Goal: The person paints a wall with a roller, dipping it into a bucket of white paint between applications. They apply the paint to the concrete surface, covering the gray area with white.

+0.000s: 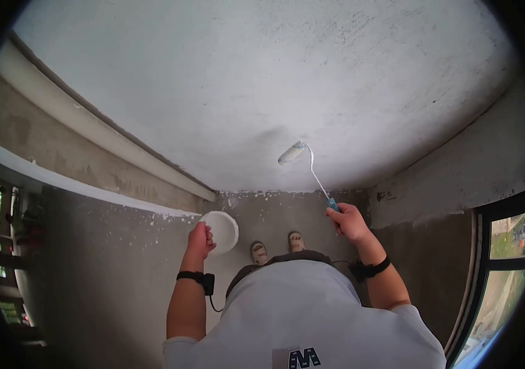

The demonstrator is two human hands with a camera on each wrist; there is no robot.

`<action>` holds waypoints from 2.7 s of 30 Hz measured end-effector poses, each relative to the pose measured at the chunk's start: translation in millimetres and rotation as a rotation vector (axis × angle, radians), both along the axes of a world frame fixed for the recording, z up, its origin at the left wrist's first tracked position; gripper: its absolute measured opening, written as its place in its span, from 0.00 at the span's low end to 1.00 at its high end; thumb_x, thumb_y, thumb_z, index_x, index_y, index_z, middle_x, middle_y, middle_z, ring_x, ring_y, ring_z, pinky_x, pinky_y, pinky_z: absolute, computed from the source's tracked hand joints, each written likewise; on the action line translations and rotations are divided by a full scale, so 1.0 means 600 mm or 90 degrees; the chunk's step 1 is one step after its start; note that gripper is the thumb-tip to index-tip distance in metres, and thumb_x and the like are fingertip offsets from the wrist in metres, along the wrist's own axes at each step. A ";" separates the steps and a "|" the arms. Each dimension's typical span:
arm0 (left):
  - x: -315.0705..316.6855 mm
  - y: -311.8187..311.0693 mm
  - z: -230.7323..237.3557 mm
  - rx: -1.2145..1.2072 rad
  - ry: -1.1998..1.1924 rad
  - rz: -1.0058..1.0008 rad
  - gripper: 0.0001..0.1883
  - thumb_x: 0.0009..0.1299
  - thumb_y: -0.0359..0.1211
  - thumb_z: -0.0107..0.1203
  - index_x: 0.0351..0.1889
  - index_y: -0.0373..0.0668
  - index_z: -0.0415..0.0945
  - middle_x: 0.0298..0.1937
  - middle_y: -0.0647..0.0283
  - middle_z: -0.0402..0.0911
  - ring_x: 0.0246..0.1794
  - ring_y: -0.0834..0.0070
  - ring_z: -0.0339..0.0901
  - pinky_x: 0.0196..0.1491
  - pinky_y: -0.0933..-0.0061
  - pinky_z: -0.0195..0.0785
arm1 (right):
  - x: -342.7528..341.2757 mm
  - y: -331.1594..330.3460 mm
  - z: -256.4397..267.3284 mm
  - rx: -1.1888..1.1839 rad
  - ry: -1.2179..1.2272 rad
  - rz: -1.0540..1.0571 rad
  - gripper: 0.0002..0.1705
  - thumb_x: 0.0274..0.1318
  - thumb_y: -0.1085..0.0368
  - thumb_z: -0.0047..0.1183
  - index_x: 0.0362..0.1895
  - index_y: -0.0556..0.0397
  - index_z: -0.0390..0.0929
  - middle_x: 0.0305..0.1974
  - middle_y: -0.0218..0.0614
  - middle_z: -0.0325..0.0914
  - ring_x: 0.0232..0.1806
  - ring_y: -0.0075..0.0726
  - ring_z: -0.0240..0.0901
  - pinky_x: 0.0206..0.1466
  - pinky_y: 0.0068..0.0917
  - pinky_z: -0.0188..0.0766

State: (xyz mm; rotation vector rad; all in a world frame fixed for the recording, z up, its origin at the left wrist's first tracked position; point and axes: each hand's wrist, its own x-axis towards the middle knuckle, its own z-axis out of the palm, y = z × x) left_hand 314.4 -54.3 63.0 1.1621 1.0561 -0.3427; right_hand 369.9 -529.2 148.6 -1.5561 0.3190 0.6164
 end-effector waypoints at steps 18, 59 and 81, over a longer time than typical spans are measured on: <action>0.116 -0.213 0.190 0.074 -0.064 -0.093 0.09 0.71 0.44 0.48 0.35 0.50 0.69 0.24 0.71 0.68 0.22 0.80 0.62 0.36 0.61 0.73 | -0.002 0.089 0.005 -0.253 -0.082 0.424 0.25 0.68 0.49 0.52 0.40 0.62 0.82 0.27 0.50 0.81 0.28 0.48 0.81 0.35 0.44 0.76; 0.032 -0.235 0.169 0.378 -0.002 -0.392 0.07 0.67 0.30 0.51 0.38 0.36 0.74 0.31 0.54 0.80 0.26 0.64 0.80 0.29 0.63 0.71 | 0.025 0.183 0.001 -0.233 -0.097 0.782 0.13 0.48 0.71 0.47 0.20 0.61 0.84 0.20 0.48 0.82 0.23 0.49 0.83 0.33 0.47 0.78; 0.037 -0.237 0.171 0.329 0.010 -0.386 0.09 0.67 0.30 0.52 0.42 0.37 0.74 0.36 0.58 0.79 0.33 0.68 0.79 0.31 0.65 0.76 | 0.021 0.173 -0.018 -0.200 -0.024 0.671 0.15 0.53 0.67 0.50 0.22 0.64 0.83 0.17 0.51 0.78 0.16 0.48 0.78 0.25 0.45 0.77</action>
